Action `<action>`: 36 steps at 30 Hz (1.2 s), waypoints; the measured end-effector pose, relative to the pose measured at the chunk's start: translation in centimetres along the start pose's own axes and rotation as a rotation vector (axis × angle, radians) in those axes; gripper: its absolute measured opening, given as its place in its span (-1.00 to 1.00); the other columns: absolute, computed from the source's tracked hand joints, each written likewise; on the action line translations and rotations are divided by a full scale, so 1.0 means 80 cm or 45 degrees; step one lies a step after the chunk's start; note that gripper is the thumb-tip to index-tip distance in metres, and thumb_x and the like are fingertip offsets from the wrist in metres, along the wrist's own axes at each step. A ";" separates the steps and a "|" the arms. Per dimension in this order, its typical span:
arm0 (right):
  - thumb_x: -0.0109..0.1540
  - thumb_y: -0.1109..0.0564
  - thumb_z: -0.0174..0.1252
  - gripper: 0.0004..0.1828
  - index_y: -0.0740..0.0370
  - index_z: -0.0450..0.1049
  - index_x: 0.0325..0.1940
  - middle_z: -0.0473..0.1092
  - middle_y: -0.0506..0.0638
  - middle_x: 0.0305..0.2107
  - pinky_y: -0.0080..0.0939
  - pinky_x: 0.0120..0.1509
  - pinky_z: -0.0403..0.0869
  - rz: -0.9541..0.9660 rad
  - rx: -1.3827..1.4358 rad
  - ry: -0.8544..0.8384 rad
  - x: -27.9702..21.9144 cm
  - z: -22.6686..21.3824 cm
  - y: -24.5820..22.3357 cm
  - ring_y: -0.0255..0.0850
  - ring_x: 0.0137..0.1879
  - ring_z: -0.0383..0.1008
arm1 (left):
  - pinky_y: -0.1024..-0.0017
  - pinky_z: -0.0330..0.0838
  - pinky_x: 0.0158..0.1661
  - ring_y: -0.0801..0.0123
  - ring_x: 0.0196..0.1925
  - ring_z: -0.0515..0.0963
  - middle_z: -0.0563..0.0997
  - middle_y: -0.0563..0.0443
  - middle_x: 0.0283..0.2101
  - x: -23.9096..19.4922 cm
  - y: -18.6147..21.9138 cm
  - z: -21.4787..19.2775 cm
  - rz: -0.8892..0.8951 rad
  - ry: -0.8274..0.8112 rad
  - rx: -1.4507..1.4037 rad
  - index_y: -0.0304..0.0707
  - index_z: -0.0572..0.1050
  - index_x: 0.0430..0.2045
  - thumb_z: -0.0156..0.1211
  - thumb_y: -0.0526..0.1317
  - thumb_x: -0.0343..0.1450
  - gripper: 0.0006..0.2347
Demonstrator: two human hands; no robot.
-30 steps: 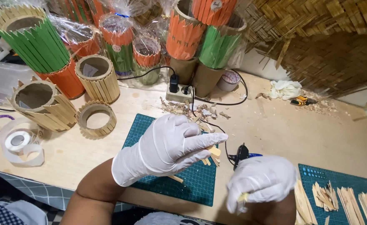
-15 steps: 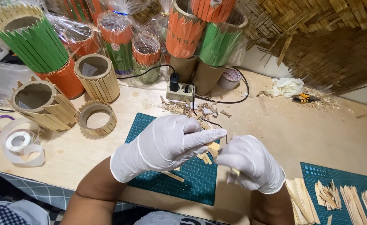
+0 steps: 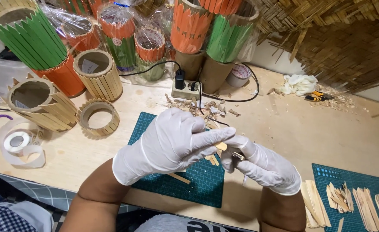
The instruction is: Assembling a decorative object using small wooden sticks and a hot glue gun
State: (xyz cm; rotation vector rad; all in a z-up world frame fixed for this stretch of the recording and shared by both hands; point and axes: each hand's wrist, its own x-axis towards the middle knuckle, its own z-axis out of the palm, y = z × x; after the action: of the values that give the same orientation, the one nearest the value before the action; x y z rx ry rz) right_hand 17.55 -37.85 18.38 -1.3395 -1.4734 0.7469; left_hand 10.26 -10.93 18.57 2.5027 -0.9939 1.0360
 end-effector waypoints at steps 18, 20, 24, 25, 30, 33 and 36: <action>0.52 0.06 -0.26 -0.52 0.21 0.15 0.52 0.27 0.04 -0.45 -0.15 -0.10 0.43 0.037 -0.367 0.603 0.001 0.034 0.028 -0.14 -0.33 0.29 | 0.20 0.17 -0.60 0.18 -0.50 0.43 0.41 0.09 -0.42 0.002 -0.005 -0.001 -0.097 -0.016 0.111 0.10 0.34 0.34 0.15 -0.01 0.59 -0.61; 0.57 0.11 -0.31 -0.51 -0.04 0.01 0.62 0.19 0.02 -0.41 -0.16 -0.11 0.38 -0.103 -0.417 0.511 -0.005 0.031 0.040 -0.13 -0.34 0.19 | 0.19 0.14 -0.62 0.19 -0.53 0.41 0.38 0.10 -0.45 0.003 -0.004 -0.001 -0.096 0.005 0.115 0.12 0.37 0.31 0.17 -0.01 0.59 -0.63; 0.55 0.14 -0.26 -0.53 0.03 0.11 0.58 0.15 0.01 -0.42 -0.13 -0.16 0.34 -0.088 -0.321 0.582 -0.003 0.035 0.038 -0.12 -0.34 0.16 | 0.21 0.15 -0.62 0.20 -0.52 0.42 0.39 0.11 -0.46 0.001 -0.004 0.002 -0.095 0.015 0.173 0.16 0.37 0.30 0.14 0.03 0.59 -0.64; 0.56 0.10 -0.27 -0.54 -0.02 0.10 0.58 0.15 0.01 -0.43 -0.15 -0.18 0.33 -0.048 -0.371 0.580 -0.005 0.035 0.038 -0.13 -0.36 0.15 | 0.22 0.14 -0.62 0.20 -0.52 0.43 0.38 0.12 -0.46 0.001 -0.004 0.003 -0.099 0.007 0.183 0.18 0.37 0.30 0.13 0.04 0.59 -0.64; 0.56 0.11 -0.26 -0.53 -0.12 0.10 0.59 0.09 -0.02 -0.45 -0.17 -0.19 0.25 -0.046 -0.324 0.596 -0.007 0.035 0.042 -0.15 -0.37 0.08 | 0.21 0.14 -0.63 0.20 -0.51 0.44 0.37 0.12 -0.45 0.002 -0.003 0.002 -0.108 0.003 0.181 0.19 0.38 0.30 0.15 0.06 0.58 -0.63; 0.55 0.08 -0.24 -0.54 -0.01 0.14 0.56 0.12 -0.02 -0.46 -0.19 -0.21 0.28 -0.024 -0.365 0.599 -0.008 0.035 0.042 -0.15 -0.40 0.09 | 0.19 0.13 -0.64 0.17 -0.51 0.46 0.38 0.11 -0.47 0.002 -0.002 0.002 -0.116 0.016 0.178 0.17 0.40 0.28 0.16 0.03 0.58 -0.64; 0.56 0.07 -0.24 -0.54 -0.07 0.15 0.57 0.06 -0.06 -0.48 -0.18 -0.18 0.25 -0.027 -0.258 0.602 -0.004 0.037 0.039 -0.16 -0.38 0.06 | 0.18 0.13 -0.64 0.16 -0.51 0.45 0.40 0.10 -0.45 0.001 -0.003 0.001 -0.113 0.000 0.198 0.18 0.38 0.30 0.13 0.04 0.58 -0.63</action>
State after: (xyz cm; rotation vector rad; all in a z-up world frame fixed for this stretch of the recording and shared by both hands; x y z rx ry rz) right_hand 15.95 -37.04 14.50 -1.5238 -1.1991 0.2414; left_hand 10.50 -10.88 18.55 2.6438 -0.8235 1.1254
